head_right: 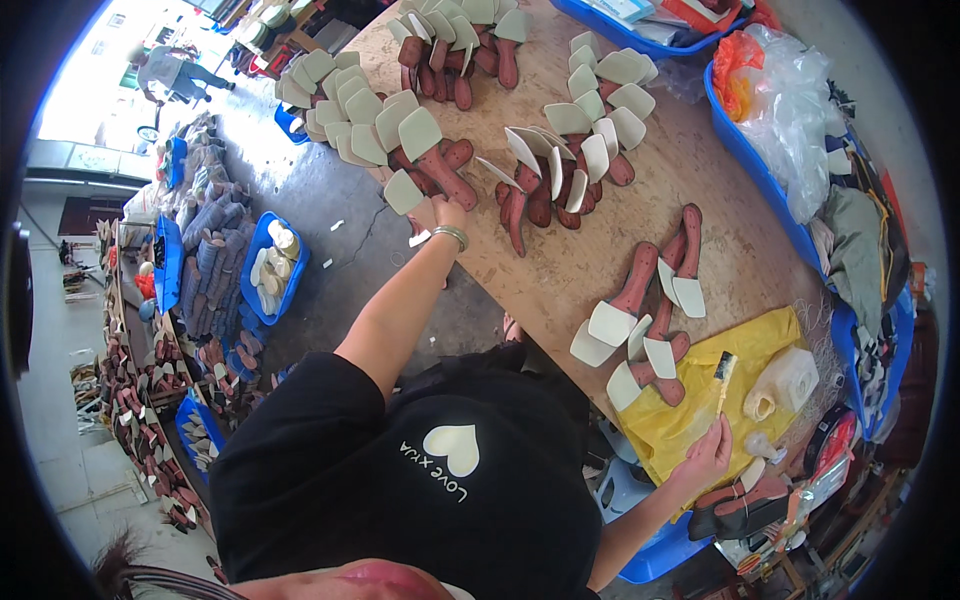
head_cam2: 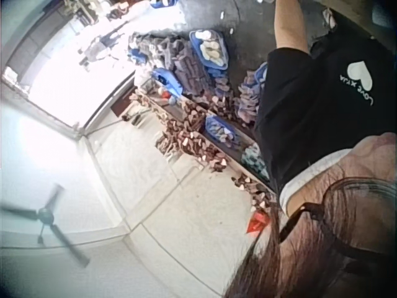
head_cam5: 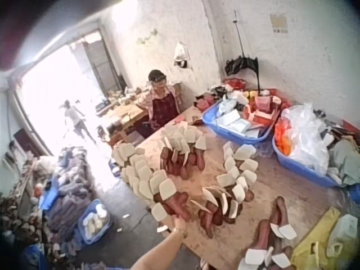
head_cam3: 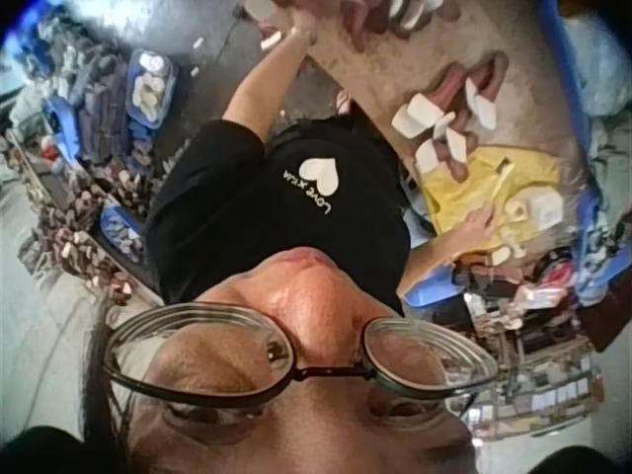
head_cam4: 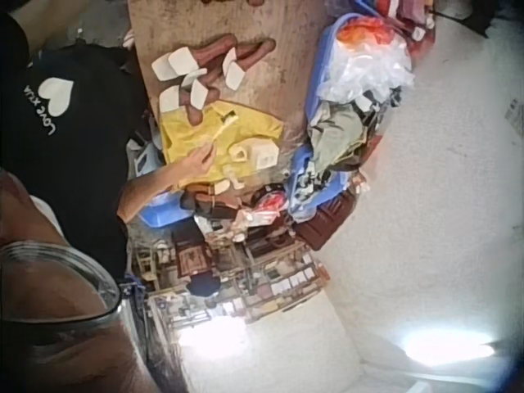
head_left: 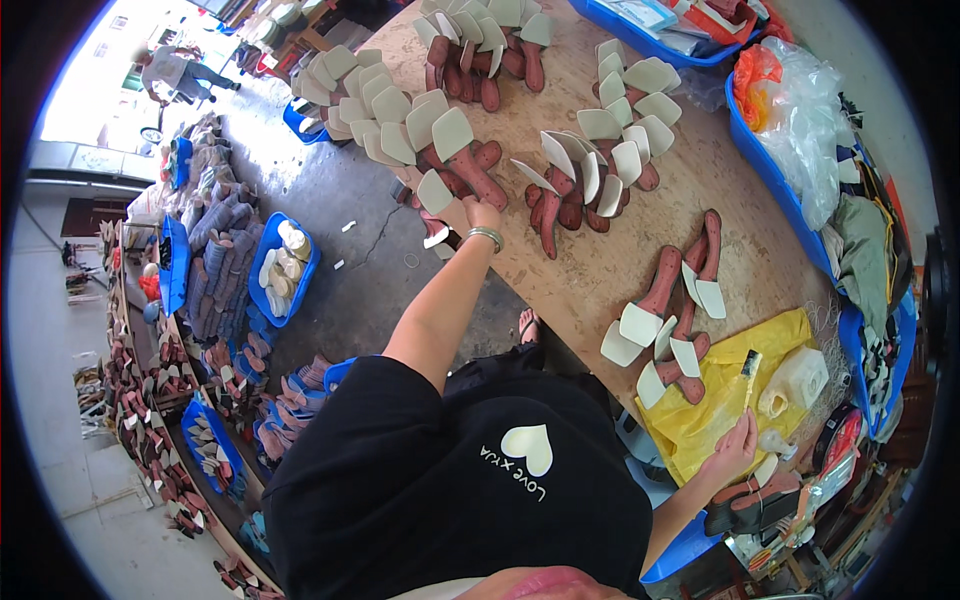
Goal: Applying adhesive glue to shoe soles and upper straps using a brush at a manufacturing workstation.
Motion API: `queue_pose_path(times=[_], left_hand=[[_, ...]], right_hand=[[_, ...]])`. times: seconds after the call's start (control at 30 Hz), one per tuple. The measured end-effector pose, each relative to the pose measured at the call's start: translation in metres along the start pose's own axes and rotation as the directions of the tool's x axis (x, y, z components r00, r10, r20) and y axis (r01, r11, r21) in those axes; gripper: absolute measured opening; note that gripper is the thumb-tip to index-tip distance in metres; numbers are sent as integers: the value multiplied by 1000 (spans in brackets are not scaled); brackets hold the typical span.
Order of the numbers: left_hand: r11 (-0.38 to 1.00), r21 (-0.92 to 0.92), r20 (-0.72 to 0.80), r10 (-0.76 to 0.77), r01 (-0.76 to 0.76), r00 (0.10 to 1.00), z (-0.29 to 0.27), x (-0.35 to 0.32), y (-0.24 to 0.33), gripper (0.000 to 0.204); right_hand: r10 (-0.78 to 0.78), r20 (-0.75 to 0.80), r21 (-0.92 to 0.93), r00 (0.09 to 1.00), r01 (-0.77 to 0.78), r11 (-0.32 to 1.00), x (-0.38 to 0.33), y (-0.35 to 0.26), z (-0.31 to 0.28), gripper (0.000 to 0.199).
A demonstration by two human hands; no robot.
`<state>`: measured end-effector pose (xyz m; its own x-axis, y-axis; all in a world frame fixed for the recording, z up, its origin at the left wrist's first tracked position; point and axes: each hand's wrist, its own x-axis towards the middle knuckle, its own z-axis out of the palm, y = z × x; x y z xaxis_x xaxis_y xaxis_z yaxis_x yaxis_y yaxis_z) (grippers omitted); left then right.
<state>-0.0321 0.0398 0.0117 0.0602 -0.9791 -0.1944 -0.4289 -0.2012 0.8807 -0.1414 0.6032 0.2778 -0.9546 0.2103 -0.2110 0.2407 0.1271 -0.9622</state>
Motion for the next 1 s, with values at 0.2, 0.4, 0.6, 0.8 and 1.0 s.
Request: queue_pose_path(times=[0.2,0.4,0.6,0.8,1.0], left_hand=[[952,204,-58,-223,230,973,10,10,7,31],[851,222,183,-516,477,836,-3,5,34,33],[892,195,690,-420,407,590,-42,106,-59,26],[942,-52,222,-312,331,924,2,4,-25,23],[746,-56,386,629,-664,674,-32,-184,85,11]], right_hand=[[-52,33,20,998,51,998,8,-2,-10,25],[-58,4,12,998,58,998,10,3,-22,25],[36,-46,-13,998,-37,999,16,-7,-14,26],[-6,-77,-14,997,5,1000,17,11,-32,23],[10,-76,-26,997,-12,1000,17,11,-41,20]])
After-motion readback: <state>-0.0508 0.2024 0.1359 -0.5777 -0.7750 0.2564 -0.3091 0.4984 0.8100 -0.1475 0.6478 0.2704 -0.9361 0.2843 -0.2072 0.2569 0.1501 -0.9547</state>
